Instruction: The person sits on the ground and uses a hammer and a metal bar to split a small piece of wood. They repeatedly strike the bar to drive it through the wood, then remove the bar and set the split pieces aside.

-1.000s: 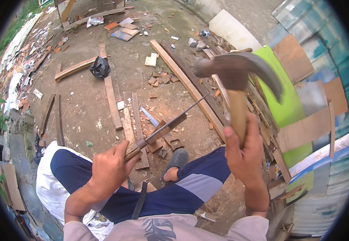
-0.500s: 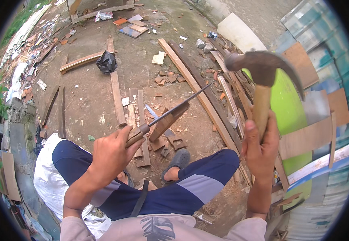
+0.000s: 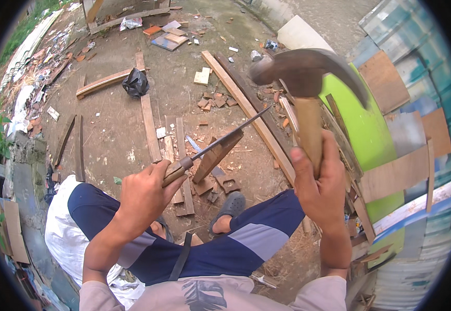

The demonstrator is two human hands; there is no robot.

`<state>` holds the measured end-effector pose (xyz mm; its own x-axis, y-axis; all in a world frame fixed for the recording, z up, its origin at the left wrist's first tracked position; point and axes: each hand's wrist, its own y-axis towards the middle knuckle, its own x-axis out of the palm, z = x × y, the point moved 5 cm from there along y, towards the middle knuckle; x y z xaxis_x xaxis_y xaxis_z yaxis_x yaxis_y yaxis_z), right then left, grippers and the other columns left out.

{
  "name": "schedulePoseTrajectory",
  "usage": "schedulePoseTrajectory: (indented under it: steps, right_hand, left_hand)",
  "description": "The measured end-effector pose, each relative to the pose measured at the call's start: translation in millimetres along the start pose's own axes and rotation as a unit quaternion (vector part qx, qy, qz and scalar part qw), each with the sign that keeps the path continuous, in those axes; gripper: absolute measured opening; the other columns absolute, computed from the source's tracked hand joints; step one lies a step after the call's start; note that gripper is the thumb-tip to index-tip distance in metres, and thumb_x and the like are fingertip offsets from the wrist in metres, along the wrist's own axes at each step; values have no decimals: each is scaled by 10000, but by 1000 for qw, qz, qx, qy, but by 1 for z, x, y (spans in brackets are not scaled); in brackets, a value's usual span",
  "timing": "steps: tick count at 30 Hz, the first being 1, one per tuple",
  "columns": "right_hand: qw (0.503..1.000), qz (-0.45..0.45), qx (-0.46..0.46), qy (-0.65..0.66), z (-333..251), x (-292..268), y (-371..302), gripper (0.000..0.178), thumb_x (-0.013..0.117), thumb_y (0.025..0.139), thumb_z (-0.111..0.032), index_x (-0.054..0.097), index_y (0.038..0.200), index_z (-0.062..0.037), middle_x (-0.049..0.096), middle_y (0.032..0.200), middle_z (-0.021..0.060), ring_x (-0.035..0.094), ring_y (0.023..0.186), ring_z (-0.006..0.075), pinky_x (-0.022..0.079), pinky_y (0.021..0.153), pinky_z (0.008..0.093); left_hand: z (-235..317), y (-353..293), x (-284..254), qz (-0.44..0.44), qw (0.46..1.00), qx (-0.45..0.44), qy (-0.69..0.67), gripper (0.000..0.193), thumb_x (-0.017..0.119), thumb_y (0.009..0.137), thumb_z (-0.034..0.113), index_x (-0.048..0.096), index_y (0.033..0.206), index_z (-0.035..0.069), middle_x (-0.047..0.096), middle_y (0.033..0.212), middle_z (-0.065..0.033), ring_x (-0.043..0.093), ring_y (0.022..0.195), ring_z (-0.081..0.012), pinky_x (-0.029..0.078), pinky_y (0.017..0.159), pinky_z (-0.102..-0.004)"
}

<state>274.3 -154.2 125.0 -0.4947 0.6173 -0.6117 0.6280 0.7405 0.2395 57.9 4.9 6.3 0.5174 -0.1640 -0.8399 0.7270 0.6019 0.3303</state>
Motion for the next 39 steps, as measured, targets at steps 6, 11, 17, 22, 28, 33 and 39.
schedulePoseTrajectory:
  steps: [6, 11, 17, 22, 28, 33, 39]
  right_hand:
    - [973, -145, -79, -164, 49, 46, -15, 393, 663, 969, -220, 498, 1222, 32, 615, 677, 225, 657, 565, 290, 472, 517, 420]
    - [995, -60, 12, -74, 22, 9, 3, 314, 631, 1004, -227, 533, 1201, -3, 575, 674, 72, 544, 507, 138, 414, 458, 311]
    - [998, 43, -9, -48, 23, 2, -4, 269, 618, 1012, -186, 530, 1185, -1, 600, 738, 76, 574, 540, 192, 450, 512, 362]
    - [971, -122, -20, -204, 38, 28, -1, 278, 632, 999, -213, 538, 1148, 1, 661, 773, 203, 654, 638, 290, 479, 580, 407]
    - [1000, 25, 14, -8, -2, -8, 8, 304, 624, 1018, -245, 513, 1178, -12, 579, 746, 27, 518, 521, 126, 444, 496, 346]
    - [959, -141, -75, -235, 42, 39, -7, 359, 656, 977, -215, 466, 1183, 10, 626, 674, 211, 642, 540, 313, 466, 502, 434]
    - [994, -46, -41, -92, 2, -4, 16, 305, 643, 996, -229, 537, 1170, -2, 631, 680, 108, 624, 535, 202, 443, 471, 347]
  left_hand:
    - [-3, 2, 10, -19, 1000, -12, -16, 330, 765, 869, 328, 653, 990, 42, 697, 752, -151, 703, 630, -333, 548, 537, -427]
    - [-6, 1, 18, -43, 998, -34, -35, 327, 756, 879, 325, 659, 1004, 38, 702, 776, -169, 707, 660, -357, 553, 569, -448]
    - [-5, 4, 18, -44, 998, -26, -31, 373, 761, 875, 339, 659, 1054, 29, 706, 788, -182, 708, 668, -363, 557, 576, -452]
    - [-5, 6, 18, -63, 997, -26, -32, 373, 756, 881, 340, 654, 1046, 21, 704, 779, -182, 708, 667, -364, 558, 572, -455]
    - [-6, 5, 18, -49, 998, -24, -34, 348, 750, 888, 342, 635, 989, 30, 693, 747, -179, 703, 652, -368, 555, 560, -452]
    - [-2, 8, 18, -53, 998, -20, -32, 345, 749, 887, 341, 635, 985, 31, 691, 742, -179, 703, 652, -369, 554, 560, -452]
    - [-2, 5, 18, -42, 999, -8, -30, 352, 751, 885, 335, 650, 1026, 30, 703, 762, -183, 706, 656, -366, 556, 566, -450]
